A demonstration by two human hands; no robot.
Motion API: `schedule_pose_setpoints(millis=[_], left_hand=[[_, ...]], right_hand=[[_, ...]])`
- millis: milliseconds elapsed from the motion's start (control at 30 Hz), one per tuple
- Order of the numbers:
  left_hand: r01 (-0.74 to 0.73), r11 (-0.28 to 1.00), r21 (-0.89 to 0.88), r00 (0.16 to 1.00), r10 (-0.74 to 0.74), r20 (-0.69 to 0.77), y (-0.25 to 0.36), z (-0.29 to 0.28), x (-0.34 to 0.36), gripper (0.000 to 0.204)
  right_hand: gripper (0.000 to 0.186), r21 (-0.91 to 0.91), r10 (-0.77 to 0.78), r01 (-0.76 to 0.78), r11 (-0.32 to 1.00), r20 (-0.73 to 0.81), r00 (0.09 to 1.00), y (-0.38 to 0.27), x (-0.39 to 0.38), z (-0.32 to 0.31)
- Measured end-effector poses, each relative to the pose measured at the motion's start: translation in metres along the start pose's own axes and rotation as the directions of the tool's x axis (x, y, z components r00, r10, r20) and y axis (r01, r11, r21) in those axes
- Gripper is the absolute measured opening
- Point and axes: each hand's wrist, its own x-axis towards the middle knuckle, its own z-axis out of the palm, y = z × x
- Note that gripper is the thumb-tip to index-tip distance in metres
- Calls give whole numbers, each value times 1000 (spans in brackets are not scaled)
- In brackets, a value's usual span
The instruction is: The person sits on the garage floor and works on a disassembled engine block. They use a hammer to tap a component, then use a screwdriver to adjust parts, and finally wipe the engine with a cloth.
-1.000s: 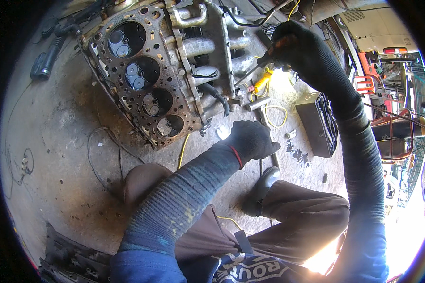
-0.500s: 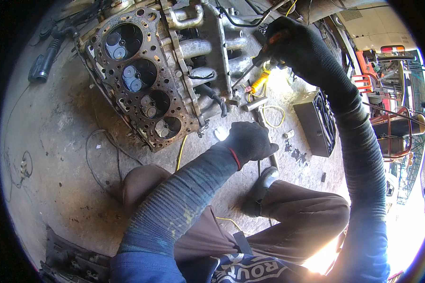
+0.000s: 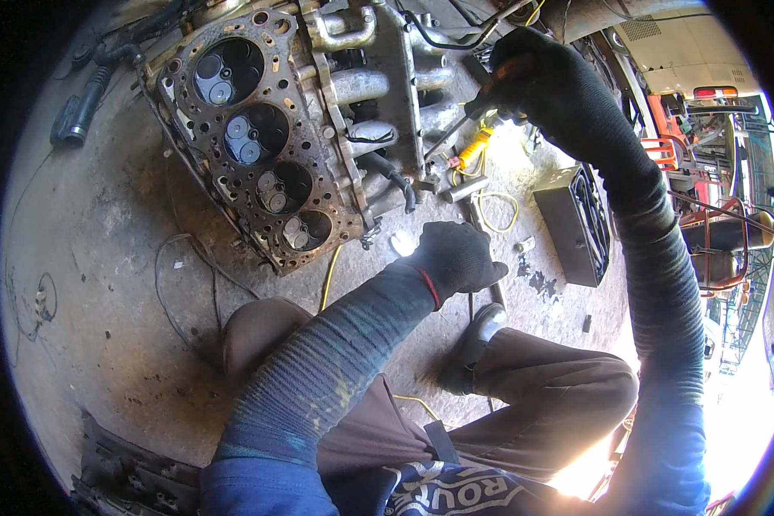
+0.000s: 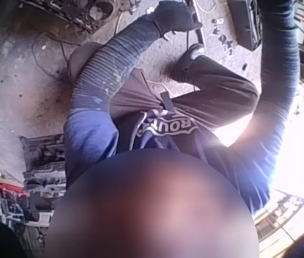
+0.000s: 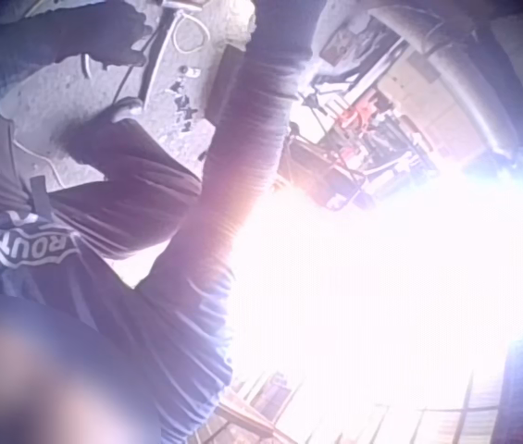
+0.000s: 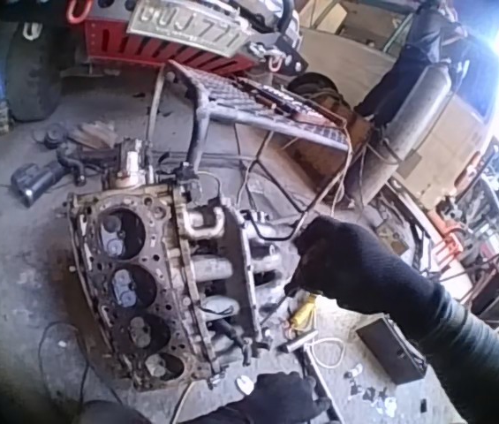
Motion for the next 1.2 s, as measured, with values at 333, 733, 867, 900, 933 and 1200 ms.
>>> schedule_pose_setpoints(millis=[333,733,867,900,933,1200], left_hand=[[-54,998,-29,998,55,28,-10,-6,-2,68],[-193,971,-143,975,173,-142,-21,30,10,54],[-170,982,-85,968,150,-202,-20,35,12,57],[-166,983,-85,972,148,-184,-20,35,12,58],[-179,980,-84,967,160,-200,-21,34,12,58],[-118,993,16,993,118,-4,-15,20,9,51]], right_hand=[[27,280,412,-354,892,-184,893,-81,-64,20],[34,185,351,-312,932,-245,904,-112,-77,51],[37,208,386,-352,913,-153,910,-114,-76,49],[37,201,382,-350,915,-148,912,-114,-76,50],[37,195,378,-348,917,-143,915,-114,-75,50],[37,159,355,-333,929,-143,924,-117,-76,47]])
